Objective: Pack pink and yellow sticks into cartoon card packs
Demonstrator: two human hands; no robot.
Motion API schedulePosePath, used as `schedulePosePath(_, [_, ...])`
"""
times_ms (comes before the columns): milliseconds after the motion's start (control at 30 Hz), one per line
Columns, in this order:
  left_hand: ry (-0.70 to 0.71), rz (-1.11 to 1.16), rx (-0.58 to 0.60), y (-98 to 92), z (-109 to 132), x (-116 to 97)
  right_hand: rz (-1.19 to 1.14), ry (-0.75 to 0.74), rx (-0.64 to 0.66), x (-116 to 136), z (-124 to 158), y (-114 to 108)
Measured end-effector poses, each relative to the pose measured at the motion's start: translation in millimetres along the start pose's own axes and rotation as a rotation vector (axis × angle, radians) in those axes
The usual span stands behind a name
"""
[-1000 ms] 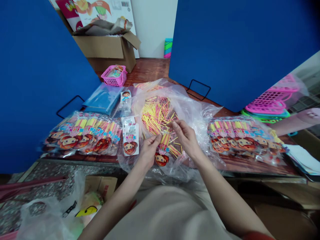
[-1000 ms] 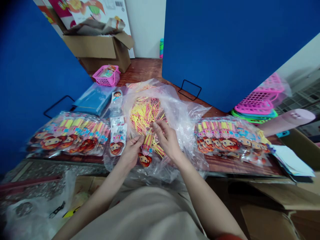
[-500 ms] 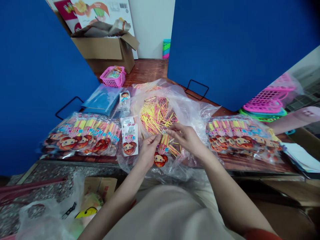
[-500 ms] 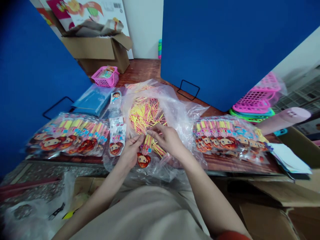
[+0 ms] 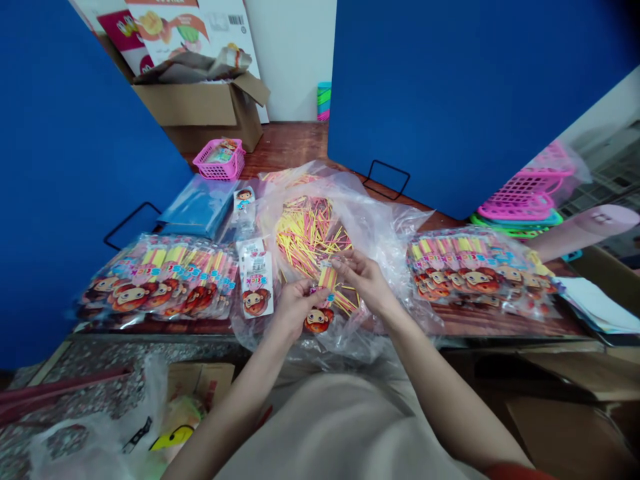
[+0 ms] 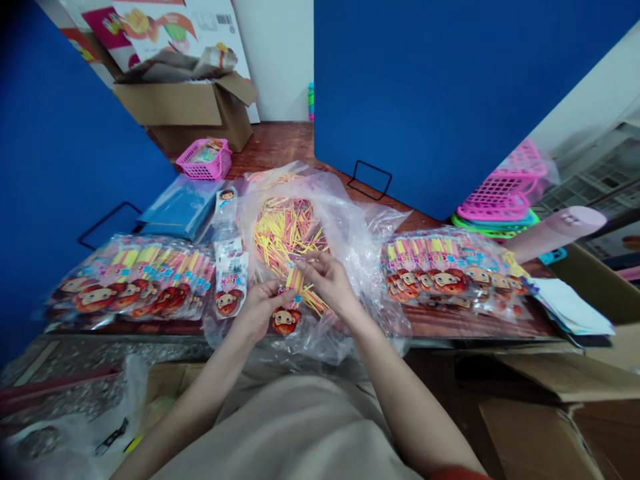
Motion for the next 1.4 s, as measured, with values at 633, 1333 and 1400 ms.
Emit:
schedulePosePath(633, [0.213, -0.355, -0.066, 6.5, 5, -29, 0.655, -0.494, -0.820, 142, 56, -192])
schedulePosePath(1333, [-0.016, -1.616, -0.788, -134.4, -8, -83, 1.449, 0.059, -0.057, -19, -55, -16])
schedulePosePath(1400, [-0.032, -1.589, -0.775, -139.5, -9, -80, 1.480, 0.124, -0.139, -29, -64, -24])
Point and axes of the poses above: each hand's wrist, its own z-axis away from the middle knuckle, its own y-axis out of the palm, x = y × z, the point moved 10 cm from there along -z, towards the middle knuckle, and after that the axes turned 3 degrees about -y, right-handed, at the moved point
